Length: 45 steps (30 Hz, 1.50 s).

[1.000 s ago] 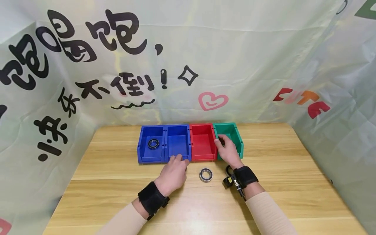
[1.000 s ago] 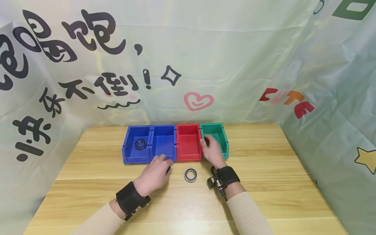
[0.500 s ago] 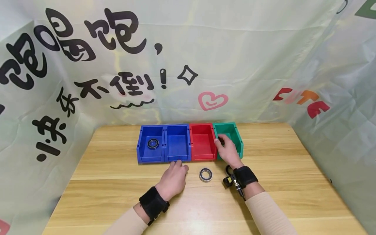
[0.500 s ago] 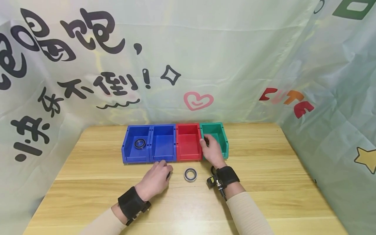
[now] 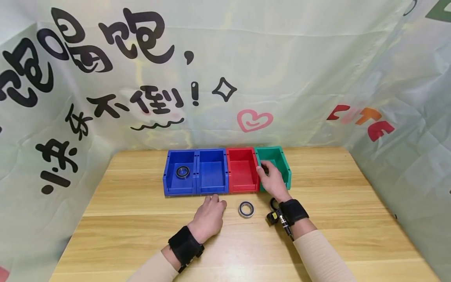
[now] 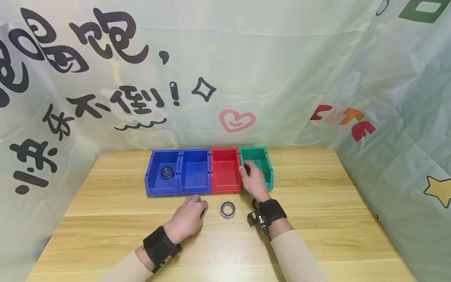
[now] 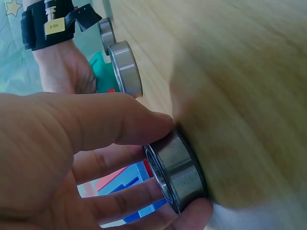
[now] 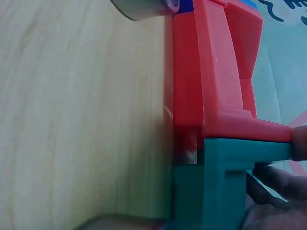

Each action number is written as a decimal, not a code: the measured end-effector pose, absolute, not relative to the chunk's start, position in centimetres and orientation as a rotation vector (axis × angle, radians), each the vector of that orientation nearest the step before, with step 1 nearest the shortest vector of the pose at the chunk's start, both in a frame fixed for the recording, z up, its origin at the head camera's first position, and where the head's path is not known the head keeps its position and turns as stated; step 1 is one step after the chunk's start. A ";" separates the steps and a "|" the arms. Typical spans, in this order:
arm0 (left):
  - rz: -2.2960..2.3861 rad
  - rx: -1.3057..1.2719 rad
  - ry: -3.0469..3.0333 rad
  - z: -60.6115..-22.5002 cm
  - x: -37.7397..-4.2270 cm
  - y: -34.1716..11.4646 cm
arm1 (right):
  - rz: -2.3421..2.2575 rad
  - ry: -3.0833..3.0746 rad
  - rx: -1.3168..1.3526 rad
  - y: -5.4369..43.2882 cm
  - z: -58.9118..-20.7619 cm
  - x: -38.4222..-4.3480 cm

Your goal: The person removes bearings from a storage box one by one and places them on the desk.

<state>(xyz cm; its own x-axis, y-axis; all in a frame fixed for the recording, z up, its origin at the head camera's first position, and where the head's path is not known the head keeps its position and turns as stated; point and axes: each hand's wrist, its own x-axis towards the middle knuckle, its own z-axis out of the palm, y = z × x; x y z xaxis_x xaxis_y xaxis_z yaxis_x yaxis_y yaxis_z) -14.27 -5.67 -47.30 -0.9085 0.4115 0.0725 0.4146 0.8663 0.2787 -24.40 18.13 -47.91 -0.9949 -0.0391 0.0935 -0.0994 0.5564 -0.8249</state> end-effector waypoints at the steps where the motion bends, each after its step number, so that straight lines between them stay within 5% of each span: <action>1: -0.452 -0.670 -3.022 -47.3 -14.3 -5.7 | 1.446 -2.714 0.121 18.1 -47.9 -24.4; 45: -0.374 -0.616 -2.841 -46.1 -14.8 -6.9 | 1.455 -2.705 0.125 18.1 -47.8 -24.3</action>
<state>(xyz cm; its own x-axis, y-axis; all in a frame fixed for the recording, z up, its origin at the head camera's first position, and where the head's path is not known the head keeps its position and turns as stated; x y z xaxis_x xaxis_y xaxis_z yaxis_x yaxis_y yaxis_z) -14.83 -6.87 -46.13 -0.8905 0.3760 0.2560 0.4295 0.8805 0.2007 -24.31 18.09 -47.84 -0.9944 -0.0393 0.0978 -0.1033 0.5491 -0.8293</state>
